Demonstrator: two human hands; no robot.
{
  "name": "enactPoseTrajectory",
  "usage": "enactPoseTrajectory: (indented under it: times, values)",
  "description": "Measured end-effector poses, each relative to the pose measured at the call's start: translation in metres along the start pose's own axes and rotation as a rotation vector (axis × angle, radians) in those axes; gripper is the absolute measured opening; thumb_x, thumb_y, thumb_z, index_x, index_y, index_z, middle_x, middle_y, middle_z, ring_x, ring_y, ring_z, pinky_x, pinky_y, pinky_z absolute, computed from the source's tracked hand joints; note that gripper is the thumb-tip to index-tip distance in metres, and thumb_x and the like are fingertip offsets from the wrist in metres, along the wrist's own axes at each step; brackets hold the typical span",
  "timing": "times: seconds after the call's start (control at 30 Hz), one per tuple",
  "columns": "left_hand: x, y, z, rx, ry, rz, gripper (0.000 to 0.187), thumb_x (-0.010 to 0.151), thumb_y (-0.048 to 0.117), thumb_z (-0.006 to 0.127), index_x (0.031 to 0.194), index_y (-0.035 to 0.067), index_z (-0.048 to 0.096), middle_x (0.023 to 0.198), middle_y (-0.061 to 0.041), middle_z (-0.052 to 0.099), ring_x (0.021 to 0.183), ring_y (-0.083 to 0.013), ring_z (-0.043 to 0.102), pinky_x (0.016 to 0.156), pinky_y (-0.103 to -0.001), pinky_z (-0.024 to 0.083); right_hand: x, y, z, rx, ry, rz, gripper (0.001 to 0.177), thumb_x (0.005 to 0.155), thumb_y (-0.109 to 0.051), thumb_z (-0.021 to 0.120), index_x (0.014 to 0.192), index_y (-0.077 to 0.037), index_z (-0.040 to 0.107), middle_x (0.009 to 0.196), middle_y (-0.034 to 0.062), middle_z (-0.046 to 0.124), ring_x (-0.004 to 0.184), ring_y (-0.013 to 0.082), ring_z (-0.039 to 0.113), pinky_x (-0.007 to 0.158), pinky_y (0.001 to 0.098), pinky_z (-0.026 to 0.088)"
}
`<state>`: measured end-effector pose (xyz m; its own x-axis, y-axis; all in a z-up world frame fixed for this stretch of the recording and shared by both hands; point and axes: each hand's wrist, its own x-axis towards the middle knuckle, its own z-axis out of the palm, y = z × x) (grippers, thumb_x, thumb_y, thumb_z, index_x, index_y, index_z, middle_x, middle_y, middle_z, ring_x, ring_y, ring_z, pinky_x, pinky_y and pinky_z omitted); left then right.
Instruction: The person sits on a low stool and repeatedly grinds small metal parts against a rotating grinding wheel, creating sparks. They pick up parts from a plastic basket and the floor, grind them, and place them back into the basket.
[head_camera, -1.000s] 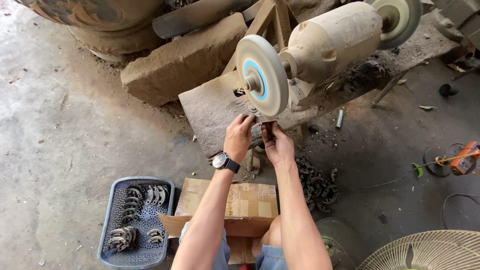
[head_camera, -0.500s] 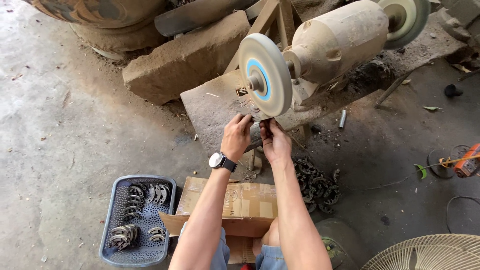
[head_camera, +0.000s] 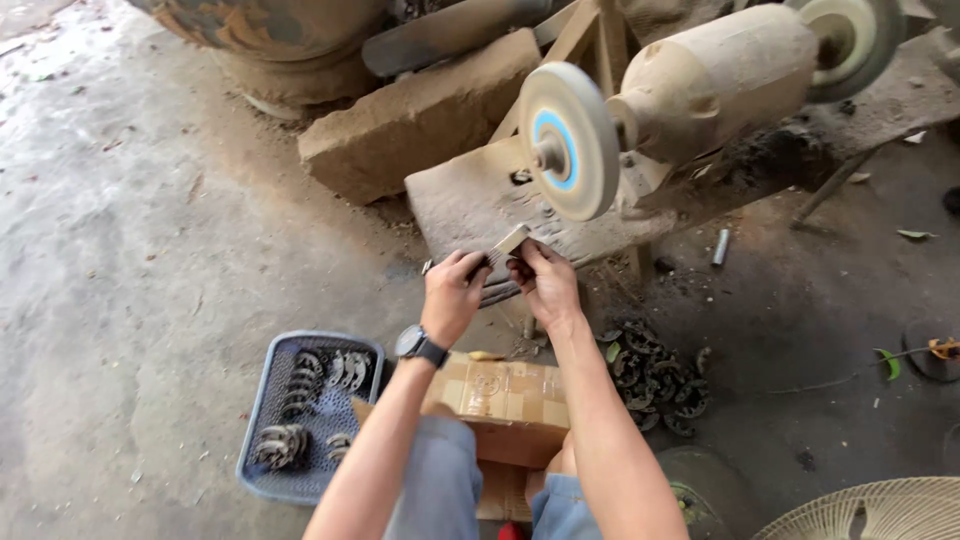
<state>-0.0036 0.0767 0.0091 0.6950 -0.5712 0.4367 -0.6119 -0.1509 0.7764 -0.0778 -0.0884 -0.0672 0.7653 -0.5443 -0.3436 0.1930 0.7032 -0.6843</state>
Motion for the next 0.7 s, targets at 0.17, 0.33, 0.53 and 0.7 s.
enactPoseTrajectory:
  times: [0.17,0.33,0.53,0.7]
  values:
    - [-0.052,0.008,-0.053,-0.121,0.018,-0.128,0.029,0.084,0.001,0.077,0.112,-0.001,0.073,0.089,-0.012,0.074,0.076,-0.0203,0.072,0.069,-0.031,0.057,-0.025,0.019,0.039,-0.108,-0.306,0.089,0.021,0.100,-0.018,0.069,0.109,0.001,0.072,0.087,0.0058,0.074,0.072,0.0142,0.067,0.064,0.0276,0.056]
    - [-0.101,0.004,-0.093,-0.537,0.034,-0.393,0.031,0.091,-0.003,0.072,0.122,-0.001,0.071,0.095,-0.001,0.075,0.080,-0.0055,0.068,0.071,-0.025,0.059,-0.050,0.041,0.085,-0.270,-0.471,0.168,0.022,0.098,-0.019,0.071,0.107,0.002,0.075,0.085,0.0056,0.074,0.069,0.0129,0.066,0.062,0.0277,0.054]
    - [-0.142,-0.016,-0.145,-0.606,0.168,-0.480,0.026,0.094,-0.004,0.073,0.119,-0.004,0.074,0.094,-0.002,0.075,0.082,-0.0071,0.068,0.076,-0.024,0.058,-0.083,0.075,0.150,-0.702,-0.482,0.031,0.023,0.098,-0.016,0.071,0.107,0.004,0.077,0.081,0.0056,0.074,0.065,0.0102,0.063,0.058,0.0258,0.052]
    - [-0.176,-0.066,-0.187,-0.115,0.278,-0.449,0.026,0.084,0.004,0.081,0.109,-0.001,0.075,0.097,-0.006,0.074,0.077,-0.0098,0.069,0.070,-0.024,0.056,-0.115,0.109,0.191,-0.853,-0.523,0.069,0.018,0.097,-0.011,0.068,0.107,0.001,0.075,0.087,0.0055,0.077,0.069,0.0085,0.066,0.059,0.0247,0.053]
